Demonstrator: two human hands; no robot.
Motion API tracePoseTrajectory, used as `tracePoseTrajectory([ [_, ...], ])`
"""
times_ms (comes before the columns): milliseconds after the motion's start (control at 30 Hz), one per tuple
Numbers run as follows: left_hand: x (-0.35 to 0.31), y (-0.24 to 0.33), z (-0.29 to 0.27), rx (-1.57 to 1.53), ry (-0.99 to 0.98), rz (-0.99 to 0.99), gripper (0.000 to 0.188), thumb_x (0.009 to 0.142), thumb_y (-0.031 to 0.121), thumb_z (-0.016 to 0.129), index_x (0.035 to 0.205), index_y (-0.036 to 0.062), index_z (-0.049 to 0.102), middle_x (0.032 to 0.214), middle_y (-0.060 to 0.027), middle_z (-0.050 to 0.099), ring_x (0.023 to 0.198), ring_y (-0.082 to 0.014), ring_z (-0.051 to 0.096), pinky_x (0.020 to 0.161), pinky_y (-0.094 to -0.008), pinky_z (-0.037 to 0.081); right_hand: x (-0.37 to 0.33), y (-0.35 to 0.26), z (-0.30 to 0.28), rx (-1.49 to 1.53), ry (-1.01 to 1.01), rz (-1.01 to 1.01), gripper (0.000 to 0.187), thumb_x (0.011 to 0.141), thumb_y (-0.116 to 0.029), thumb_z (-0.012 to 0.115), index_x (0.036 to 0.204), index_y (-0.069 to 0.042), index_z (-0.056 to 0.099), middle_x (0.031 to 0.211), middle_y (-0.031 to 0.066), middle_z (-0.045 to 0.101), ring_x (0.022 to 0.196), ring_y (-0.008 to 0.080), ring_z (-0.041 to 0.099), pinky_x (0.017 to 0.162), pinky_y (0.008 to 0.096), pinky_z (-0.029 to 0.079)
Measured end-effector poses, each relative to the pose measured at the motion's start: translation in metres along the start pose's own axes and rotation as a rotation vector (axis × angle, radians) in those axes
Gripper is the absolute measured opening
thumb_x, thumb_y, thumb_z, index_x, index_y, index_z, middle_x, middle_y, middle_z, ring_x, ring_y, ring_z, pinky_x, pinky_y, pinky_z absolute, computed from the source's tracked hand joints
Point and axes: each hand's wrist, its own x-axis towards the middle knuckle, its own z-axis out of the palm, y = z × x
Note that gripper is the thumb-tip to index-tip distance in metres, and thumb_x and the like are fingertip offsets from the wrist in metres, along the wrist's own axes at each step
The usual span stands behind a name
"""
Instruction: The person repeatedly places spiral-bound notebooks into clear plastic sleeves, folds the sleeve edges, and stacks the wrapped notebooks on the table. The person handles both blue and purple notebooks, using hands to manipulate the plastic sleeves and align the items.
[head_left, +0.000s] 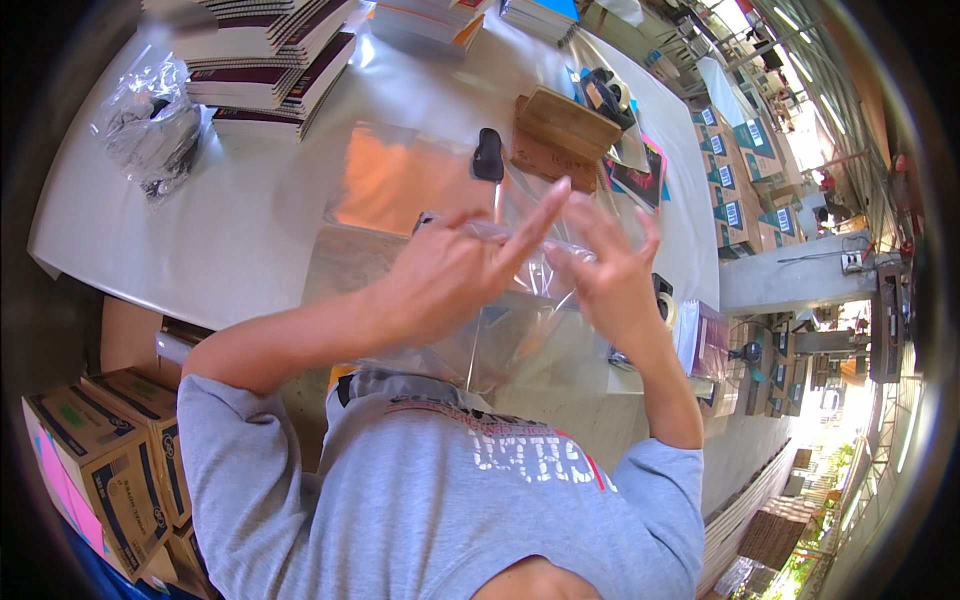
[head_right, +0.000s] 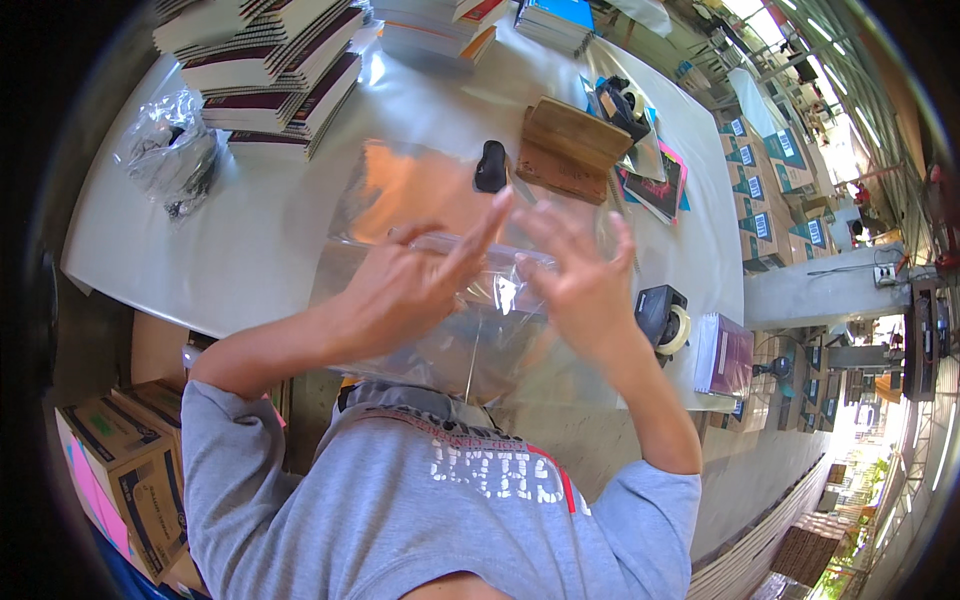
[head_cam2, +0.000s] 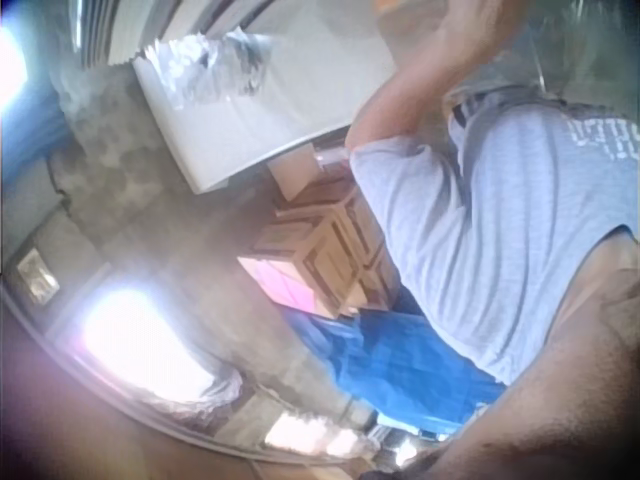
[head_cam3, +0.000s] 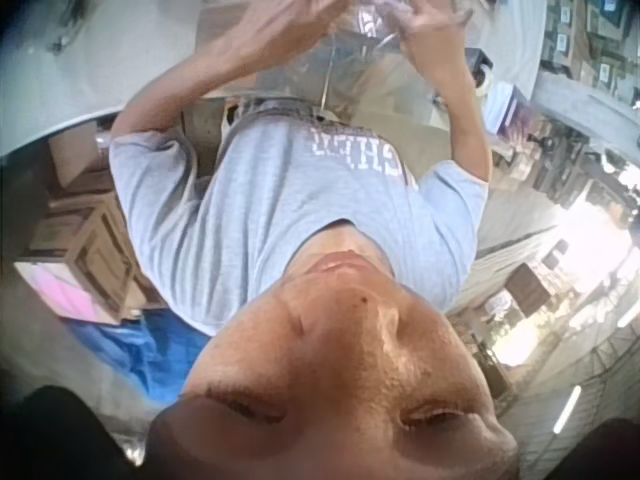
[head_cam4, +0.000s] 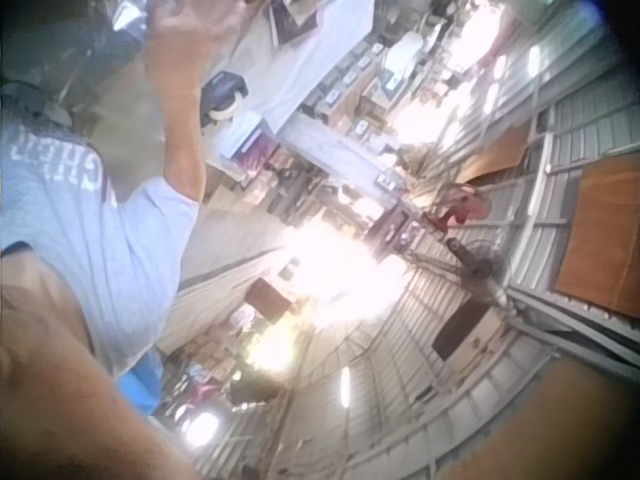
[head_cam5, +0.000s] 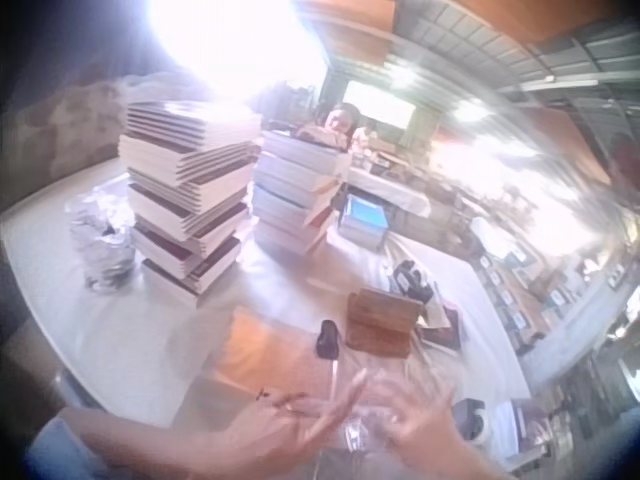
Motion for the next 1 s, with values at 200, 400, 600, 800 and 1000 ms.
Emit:
tracePoseTrajectory([
  [200, -0.026, -0.010, 0.018, 0.255, 0.182, 0.243, 0.033, 0.077, 0.013, 0.060, 0.109, 0.0071, 0.063, 0.103, -0.0081, 0.067, 0.100, -0.0224, 0.063, 0.091, -0.0369, 0.046, -0.039, -0.034, -0.011, -0.082, -0.087, -0.034, 0.038, 0.067, -0.018, 0.068, 0.102, -0.003, 0.063, 0.117, 0.0071, 0.059, 0.103, 0.0177, 0.058, 0.106, 0.0443, 0.026],
  [400, -0.040, -0.025, 0.039, 0.392, 0.409, 0.341, 0.032, 0.077, 0.017, 0.064, 0.109, 0.0132, 0.065, 0.113, -0.0030, 0.064, 0.106, -0.0175, 0.060, 0.096, -0.0383, 0.038, -0.036, -0.045, 0.036, 0.287, 0.390, 0.321, 0.035, 0.067, -0.019, 0.077, 0.096, -0.008, 0.061, 0.103, 0.0037, 0.064, 0.087, 0.0173, 0.058, 0.084, 0.0375, 0.035],
  [600, -0.036, -0.004, 0.034, 0.258, 0.338, 0.012, 0.040, 0.072, 0.036, 0.070, 0.108, 0.0193, 0.066, 0.114, 0.0038, 0.062, 0.105, -0.0147, 0.057, 0.102, -0.0426, 0.021, -0.039, -0.065, 0.091, 0.028, 0.739, 0.384, 0.034, 0.067, -0.022, 0.079, 0.091, -0.012, 0.058, 0.097, -0.0004, 0.063, 0.088, 0.0167, 0.057, 0.082, 0.0340, 0.034],
  [800, -0.036, -0.003, 0.066, 0.541, 0.518, -0.159, 0.044, 0.072, 0.042, 0.072, 0.111, 0.0233, 0.064, 0.115, 0.0065, 0.059, 0.104, -0.0158, 0.050, 0.102, -0.0438, 0.015, -0.078, -0.026, 0.074, 0.355, 0.811, 0.405, 0.032, 0.073, -0.019, 0.076, 0.095, -0.010, 0.055, 0.100, 0.0039, 0.057, 0.091, 0.0183, 0.054, 0.082, 0.0346, 0.038],
  [1000, -0.038, 0.003, 0.075, 0.577, 0.463, -0.187, 0.044, 0.079, 0.041, 0.066, 0.117, 0.0198, 0.059, 0.120, 0.0051, 0.056, 0.116, -0.0197, 0.040, 0.101, -0.0443, 0.015, -0.292, 0.123, 0.117, 0.554, 0.311, 1.633, 0.044, 0.083, -0.047, 0.062, 0.103, -0.007, 0.059, 0.115, 0.0037, 0.052, 0.100, 0.0188, 0.046, 0.087, 0.0407, 0.035],
])
